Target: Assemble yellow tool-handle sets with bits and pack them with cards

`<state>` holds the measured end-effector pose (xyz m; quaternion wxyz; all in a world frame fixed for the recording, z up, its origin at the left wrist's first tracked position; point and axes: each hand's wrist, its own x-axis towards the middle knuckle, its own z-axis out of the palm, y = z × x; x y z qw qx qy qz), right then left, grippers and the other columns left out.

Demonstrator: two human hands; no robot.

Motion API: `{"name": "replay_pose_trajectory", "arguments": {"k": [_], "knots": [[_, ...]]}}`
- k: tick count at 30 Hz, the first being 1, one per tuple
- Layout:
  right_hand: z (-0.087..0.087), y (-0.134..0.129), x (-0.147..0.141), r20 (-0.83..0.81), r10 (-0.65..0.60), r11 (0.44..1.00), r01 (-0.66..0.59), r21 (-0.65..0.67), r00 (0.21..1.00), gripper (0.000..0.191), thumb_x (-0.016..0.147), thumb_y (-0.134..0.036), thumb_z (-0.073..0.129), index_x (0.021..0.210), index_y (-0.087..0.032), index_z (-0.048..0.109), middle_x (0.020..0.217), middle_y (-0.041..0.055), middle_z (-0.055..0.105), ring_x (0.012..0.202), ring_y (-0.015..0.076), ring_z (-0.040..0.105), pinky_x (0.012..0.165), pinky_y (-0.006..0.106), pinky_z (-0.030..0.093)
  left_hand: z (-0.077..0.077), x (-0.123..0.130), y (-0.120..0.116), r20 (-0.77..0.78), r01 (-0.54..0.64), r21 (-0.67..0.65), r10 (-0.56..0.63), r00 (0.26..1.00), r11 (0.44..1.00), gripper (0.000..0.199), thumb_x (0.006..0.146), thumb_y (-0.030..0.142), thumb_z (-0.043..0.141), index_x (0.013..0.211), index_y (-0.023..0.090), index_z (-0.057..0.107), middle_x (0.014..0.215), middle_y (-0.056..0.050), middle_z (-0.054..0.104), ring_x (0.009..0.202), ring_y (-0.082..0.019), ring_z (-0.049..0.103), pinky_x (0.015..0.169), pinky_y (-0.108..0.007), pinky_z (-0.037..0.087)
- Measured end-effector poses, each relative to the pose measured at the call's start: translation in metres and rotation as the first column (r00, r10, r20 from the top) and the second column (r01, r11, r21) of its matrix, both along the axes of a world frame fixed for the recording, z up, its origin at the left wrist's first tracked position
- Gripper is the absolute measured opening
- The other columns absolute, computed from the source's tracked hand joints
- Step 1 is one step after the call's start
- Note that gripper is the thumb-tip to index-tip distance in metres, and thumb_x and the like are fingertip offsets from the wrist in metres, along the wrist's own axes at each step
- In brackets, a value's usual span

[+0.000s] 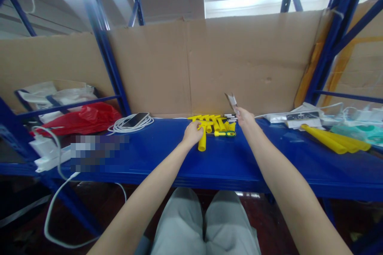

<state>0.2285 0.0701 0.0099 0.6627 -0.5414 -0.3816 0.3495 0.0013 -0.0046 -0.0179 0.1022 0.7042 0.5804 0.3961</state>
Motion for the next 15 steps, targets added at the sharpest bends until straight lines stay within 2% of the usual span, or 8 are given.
{"name": "replay_pose_trajectory", "arguments": {"k": [2,4,7,10,13,15], "knots": [[0.003,-0.016,-0.009,-0.138,0.040,0.999,-0.039,0.006,0.990,0.017,0.074,-0.014,0.065,0.083,-0.021,0.053,0.065,-0.0018,0.059,0.065,0.0113,0.059,0.061,0.019,0.051,0.000,-0.001,0.000,-0.033,0.003,-0.005,-0.003,0.999,1.000,0.029,0.082,0.016,0.055,0.108,0.015,0.067,0.114,-0.013,0.066,0.110,-0.023,0.059,0.098,-0.029,0.041],[0.007,-0.030,-0.017,-0.188,0.087,0.996,-0.082,0.032,0.978,0.014,0.079,-0.009,0.056,0.080,-0.022,0.051,0.066,-0.0007,0.059,0.070,0.0108,0.060,0.063,0.018,0.051,0.001,-0.002,0.000,-0.065,0.004,-0.015,-0.005,0.998,1.000,0.028,0.082,0.017,0.054,0.107,0.014,0.067,0.114,-0.013,0.066,0.110,-0.023,0.059,0.097,-0.029,0.041],[0.012,-0.047,-0.025,-0.158,0.136,0.990,-0.130,0.047,0.978,0.012,0.086,-0.013,0.048,0.079,-0.022,0.048,0.073,0.0007,0.059,0.075,0.0096,0.060,0.065,0.016,0.050,0.000,-0.004,0.002,-0.038,-0.032,-0.050,0.030,0.999,0.998,0.027,0.082,0.018,0.054,0.105,0.015,0.067,0.112,-0.013,0.067,0.108,-0.024,0.061,0.093,-0.030,0.044],[0.013,-0.055,-0.027,-0.115,0.171,0.985,-0.172,0.003,0.979,0.010,0.090,-0.025,0.046,0.082,-0.023,0.049,0.078,0.0015,0.059,0.073,0.0097,0.058,0.064,0.016,0.050,-0.001,-0.005,0.007,0.005,-0.052,-0.131,0.053,0.999,0.990,0.023,0.080,0.021,0.058,0.100,0.016,0.068,0.106,-0.013,0.069,0.103,-0.025,0.063,0.085,-0.030,0.048],[0.011,-0.059,-0.028,-0.072,0.173,0.984,-0.176,-0.038,0.982,0.015,0.089,-0.037,0.050,0.084,-0.022,0.052,0.073,0.0013,0.057,0.063,0.0109,0.053,0.054,0.018,0.046,-0.003,-0.005,0.010,0.093,-0.009,-0.253,0.033,0.995,0.968,0.021,0.079,0.026,0.061,0.095,0.014,0.068,0.092,-0.013,0.071,0.084,-0.023,0.068,0.067,-0.027,0.050],[0.010,-0.060,-0.031,-0.108,0.156,0.987,-0.160,-0.024,0.982,0.016,0.085,-0.036,0.057,0.083,-0.021,0.053,0.068,-0.0002,0.055,0.057,0.0100,0.049,0.046,0.018,0.041,-0.004,-0.004,0.011,0.184,0.047,-0.328,0.015,0.983,0.943,0.020,0.079,0.028,0.063,0.089,0.013,0.068,0.072,-0.009,0.069,0.064,-0.019,0.065,0.053,-0.023,0.046]]}}
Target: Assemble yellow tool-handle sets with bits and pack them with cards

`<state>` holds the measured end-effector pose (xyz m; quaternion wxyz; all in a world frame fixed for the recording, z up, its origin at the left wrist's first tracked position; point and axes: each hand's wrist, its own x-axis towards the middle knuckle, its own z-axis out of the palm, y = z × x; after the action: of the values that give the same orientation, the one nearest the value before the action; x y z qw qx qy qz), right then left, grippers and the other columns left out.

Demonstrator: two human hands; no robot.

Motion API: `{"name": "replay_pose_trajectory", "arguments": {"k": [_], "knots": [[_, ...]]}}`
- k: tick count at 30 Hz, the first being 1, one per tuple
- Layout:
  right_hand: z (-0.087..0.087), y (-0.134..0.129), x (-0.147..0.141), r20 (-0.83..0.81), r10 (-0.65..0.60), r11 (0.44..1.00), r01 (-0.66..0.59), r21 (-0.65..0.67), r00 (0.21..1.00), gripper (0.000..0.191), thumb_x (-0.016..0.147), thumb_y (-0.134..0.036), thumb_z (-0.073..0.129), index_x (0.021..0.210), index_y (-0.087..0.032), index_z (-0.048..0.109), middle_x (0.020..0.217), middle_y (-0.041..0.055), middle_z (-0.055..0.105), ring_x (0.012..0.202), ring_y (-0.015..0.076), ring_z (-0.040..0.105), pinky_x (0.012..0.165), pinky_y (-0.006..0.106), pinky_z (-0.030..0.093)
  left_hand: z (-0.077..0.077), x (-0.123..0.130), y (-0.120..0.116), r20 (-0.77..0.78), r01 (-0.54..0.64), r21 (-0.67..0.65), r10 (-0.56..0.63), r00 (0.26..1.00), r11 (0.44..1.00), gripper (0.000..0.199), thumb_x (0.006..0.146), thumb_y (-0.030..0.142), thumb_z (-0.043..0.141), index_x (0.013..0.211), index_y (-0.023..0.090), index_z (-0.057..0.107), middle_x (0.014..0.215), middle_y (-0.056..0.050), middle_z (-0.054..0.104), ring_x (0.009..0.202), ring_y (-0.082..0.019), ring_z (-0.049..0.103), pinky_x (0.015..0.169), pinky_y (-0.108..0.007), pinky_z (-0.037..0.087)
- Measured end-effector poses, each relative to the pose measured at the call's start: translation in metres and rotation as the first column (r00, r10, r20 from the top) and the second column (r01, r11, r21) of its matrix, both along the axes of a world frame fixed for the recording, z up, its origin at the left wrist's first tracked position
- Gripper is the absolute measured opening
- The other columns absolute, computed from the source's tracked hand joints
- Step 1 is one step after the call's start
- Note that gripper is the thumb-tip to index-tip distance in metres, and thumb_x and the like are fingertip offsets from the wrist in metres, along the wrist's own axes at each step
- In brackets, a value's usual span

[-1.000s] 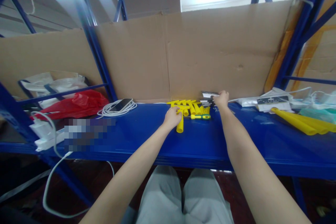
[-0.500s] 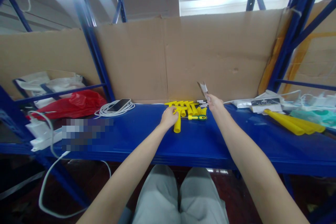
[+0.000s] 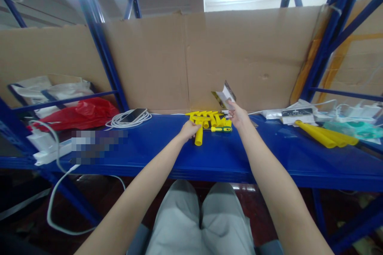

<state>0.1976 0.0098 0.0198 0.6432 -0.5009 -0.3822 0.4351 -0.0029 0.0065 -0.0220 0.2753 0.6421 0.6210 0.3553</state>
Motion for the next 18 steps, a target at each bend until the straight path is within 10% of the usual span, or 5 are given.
{"name": "replay_pose_trajectory", "arguments": {"k": [7,18], "knots": [[-0.006,0.001,-0.012,-0.150,0.051,0.982,-0.022,0.187,0.987,0.020,0.073,-0.011,0.072,0.073,-0.018,0.053,0.067,-0.0031,0.061,0.058,0.0056,0.053,0.051,0.015,0.042,0.002,0.006,-0.004,0.458,0.144,-0.190,-0.042,0.888,0.971,0.011,0.081,0.016,0.062,0.070,0.012,0.060,0.032,0.008,0.035,0.029,-0.005,0.030,0.032,-0.016,0.018],[-0.011,-0.001,-0.009,0.059,0.270,0.938,-0.276,0.211,0.961,0.014,0.080,-0.012,0.066,0.069,-0.016,0.058,0.062,-0.0024,0.057,0.054,0.0052,0.049,0.058,0.018,0.046,0.012,-0.006,0.009,0.930,0.046,-0.026,0.007,0.369,0.999,0.022,0.083,0.010,0.056,0.063,0.016,0.049,0.039,0.009,0.038,0.029,-0.002,0.030,0.032,-0.014,0.018]]}}
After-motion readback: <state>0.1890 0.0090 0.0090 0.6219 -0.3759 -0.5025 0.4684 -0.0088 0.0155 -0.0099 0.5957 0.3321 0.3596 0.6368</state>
